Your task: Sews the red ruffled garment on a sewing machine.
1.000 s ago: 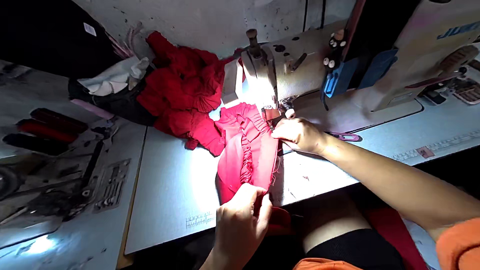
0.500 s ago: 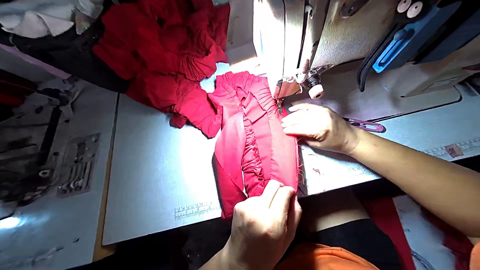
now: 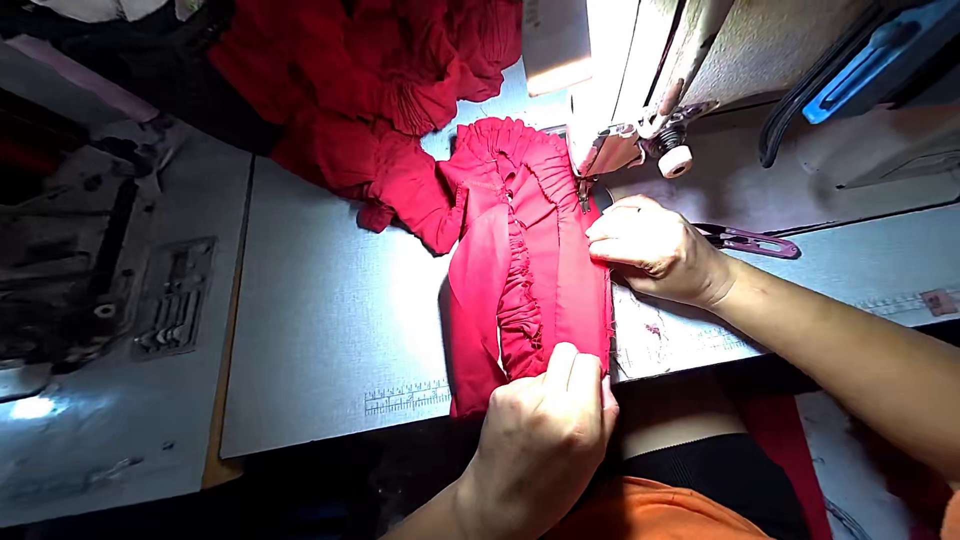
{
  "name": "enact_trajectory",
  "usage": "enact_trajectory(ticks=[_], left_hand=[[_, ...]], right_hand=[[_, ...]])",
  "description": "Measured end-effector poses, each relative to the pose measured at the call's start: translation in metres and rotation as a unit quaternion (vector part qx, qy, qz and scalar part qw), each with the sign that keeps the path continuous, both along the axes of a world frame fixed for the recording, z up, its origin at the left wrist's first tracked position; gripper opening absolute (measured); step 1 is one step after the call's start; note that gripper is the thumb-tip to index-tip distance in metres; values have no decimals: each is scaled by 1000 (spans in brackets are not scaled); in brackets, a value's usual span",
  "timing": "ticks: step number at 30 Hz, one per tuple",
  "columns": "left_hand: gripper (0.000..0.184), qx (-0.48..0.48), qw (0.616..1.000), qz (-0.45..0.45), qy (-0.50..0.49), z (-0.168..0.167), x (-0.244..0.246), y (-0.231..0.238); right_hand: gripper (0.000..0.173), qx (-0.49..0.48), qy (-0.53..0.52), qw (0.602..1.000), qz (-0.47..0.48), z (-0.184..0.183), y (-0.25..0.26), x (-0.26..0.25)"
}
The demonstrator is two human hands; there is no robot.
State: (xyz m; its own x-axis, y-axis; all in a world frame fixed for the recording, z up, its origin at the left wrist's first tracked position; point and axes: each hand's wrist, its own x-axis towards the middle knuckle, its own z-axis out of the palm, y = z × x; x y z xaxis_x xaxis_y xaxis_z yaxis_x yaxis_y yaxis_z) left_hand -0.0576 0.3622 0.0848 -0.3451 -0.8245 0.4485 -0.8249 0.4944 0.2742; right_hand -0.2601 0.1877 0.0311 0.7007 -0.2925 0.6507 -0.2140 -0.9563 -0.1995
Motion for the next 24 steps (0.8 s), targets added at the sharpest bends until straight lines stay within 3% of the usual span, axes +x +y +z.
enact_trajectory(ticks=[7,17,24], left_hand=[[20,2,999,-10,31,-2,-6,-4],[21,33,998,-23,37,-11,-3,-2],[19,35,997,-26,67,-8,0,-1]], right_hand=[[22,65,56,996,37,6,21,0],[22,166,23,983,78,8,73,-2],[22,80,51,994,54,2,5,-3]])
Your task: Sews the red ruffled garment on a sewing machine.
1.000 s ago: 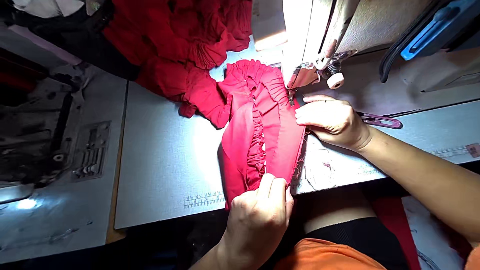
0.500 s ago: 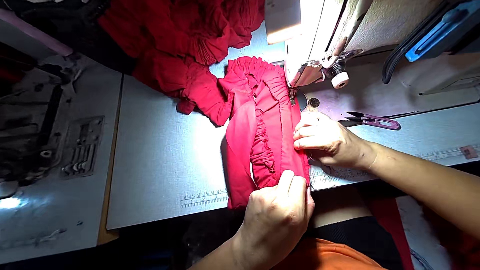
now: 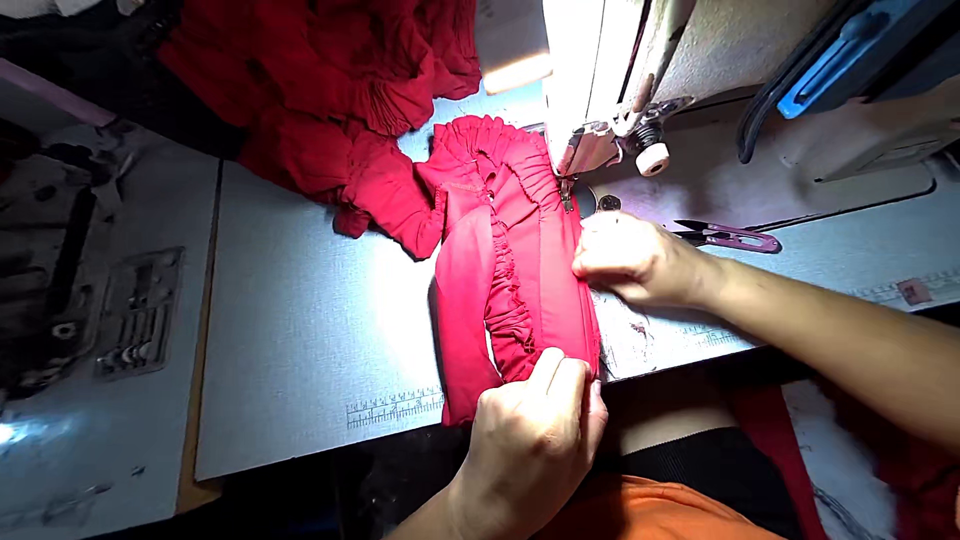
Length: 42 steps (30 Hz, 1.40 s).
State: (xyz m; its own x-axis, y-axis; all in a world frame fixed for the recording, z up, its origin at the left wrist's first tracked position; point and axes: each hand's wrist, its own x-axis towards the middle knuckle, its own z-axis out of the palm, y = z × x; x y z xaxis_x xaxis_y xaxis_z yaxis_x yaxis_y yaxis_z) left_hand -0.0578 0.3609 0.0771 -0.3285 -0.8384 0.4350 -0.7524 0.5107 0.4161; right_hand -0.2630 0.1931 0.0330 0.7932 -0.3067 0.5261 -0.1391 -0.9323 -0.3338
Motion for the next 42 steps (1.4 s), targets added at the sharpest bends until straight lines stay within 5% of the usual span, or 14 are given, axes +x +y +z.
enact_trajectory(ticks=[7,18,42], left_hand=[[20,-15,1000,12,2,4,4,3],[20,-46,997,9,-54,-2,6,3],[19,-98,993,-7,-64,-2,-10,3]], right_hand=[[29,-54,-37,997,-45,3,-23,11],[43,-24,54,998,39,4,-26,7],[34,38,39,991,125,15,56,5]])
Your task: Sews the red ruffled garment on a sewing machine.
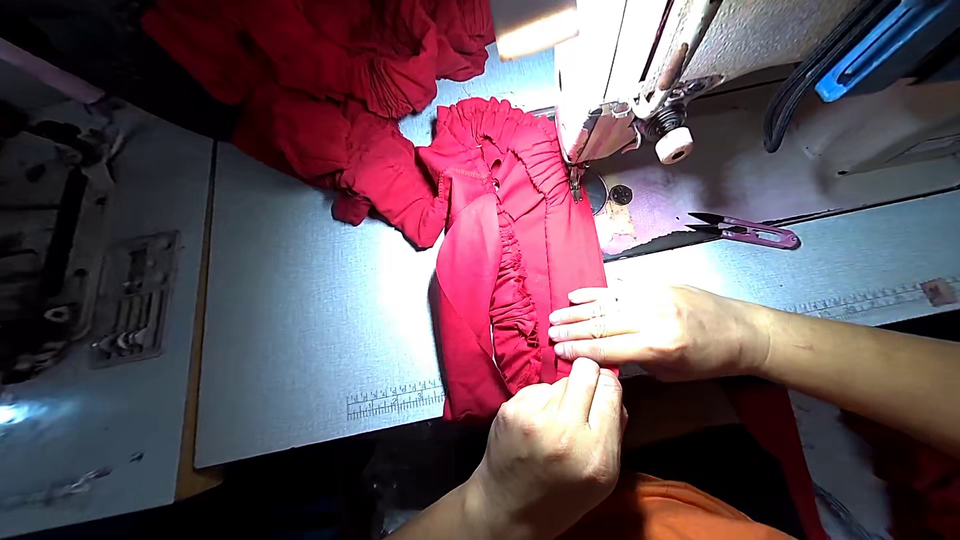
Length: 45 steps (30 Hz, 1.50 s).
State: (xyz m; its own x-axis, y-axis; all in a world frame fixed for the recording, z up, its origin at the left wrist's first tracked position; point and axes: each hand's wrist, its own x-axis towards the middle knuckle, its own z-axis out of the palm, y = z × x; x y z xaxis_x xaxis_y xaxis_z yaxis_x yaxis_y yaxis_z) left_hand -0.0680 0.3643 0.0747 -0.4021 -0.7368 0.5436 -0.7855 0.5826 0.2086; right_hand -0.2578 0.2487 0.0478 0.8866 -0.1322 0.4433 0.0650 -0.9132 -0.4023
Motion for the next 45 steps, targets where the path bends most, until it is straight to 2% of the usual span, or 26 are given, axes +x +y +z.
enact_trajectory(ticks=[5,12,16,19,21,24,28,32,36,38,42,45], left_hand=[[20,-6,1000,-7,-26,-1,-6,1],[23,17,999,-23,-22,-7,-15,0],[17,150,986,-67,20,2,-4,-8],[17,299,942,-129,81,19,19,-35],[21,331,933,-92,104,26,31,-65],[26,311,945,19,97,27,39,-125],[33,370,915,135,83,19,34,-180],[34,365,903,202,101,6,24,-196],[27,278,937,194,86,-7,21,-199],[25,255,942,205,74,-9,20,-205],[24,271,925,262,55,-7,9,-218],[32,277,921,273,-11,-3,0,-215]], right_hand=[[33,6,18,1000,4,-3,9,-4],[32,63,-25,993,-96,-19,42,-12],[27,93,-32,987,-124,-18,51,-11],[23,95,-48,984,-140,-17,58,-11],[24,101,-47,983,-146,-18,61,-10],[29,102,-41,981,-161,-21,66,-9],[27,97,-56,978,-176,-24,71,-8],[26,101,-61,975,-187,-24,73,-7],[26,104,-59,975,-187,-25,74,-6],[26,105,-58,975,-188,-25,75,-6],[26,112,-54,973,-193,-24,77,-6],[25,112,-56,970,-208,-24,79,-5]])
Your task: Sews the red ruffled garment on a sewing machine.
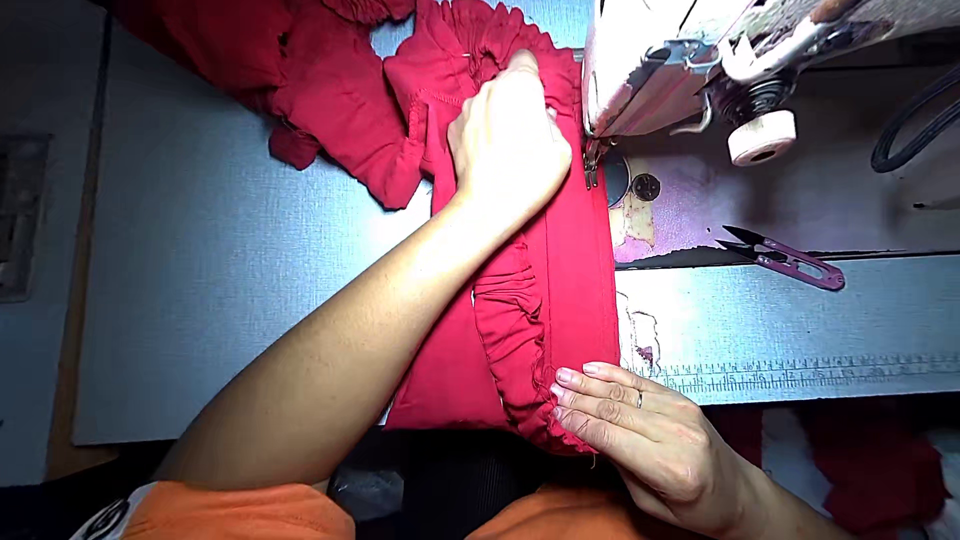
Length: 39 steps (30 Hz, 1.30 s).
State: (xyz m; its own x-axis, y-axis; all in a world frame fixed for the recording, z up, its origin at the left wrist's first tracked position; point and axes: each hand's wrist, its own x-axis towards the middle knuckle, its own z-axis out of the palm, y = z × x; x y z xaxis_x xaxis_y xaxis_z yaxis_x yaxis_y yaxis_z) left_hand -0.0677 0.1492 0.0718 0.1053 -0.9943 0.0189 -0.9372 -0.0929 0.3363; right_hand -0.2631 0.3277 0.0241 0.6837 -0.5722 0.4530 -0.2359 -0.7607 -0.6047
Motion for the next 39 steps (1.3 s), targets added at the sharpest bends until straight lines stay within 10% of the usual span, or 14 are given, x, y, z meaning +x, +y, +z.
enact_trajectory(ticks=[17,27,39], left_hand=[[38,0,998,-13,-59,0,-4,2],[29,-22,984,-123,130,3,46,21],[24,-18,982,-43,182,2,32,22]], right_hand=[[27,2,-23,999,-24,-4,4,6],[28,13,-34,998,-44,-7,5,11],[29,27,-32,997,-59,-6,8,12]])
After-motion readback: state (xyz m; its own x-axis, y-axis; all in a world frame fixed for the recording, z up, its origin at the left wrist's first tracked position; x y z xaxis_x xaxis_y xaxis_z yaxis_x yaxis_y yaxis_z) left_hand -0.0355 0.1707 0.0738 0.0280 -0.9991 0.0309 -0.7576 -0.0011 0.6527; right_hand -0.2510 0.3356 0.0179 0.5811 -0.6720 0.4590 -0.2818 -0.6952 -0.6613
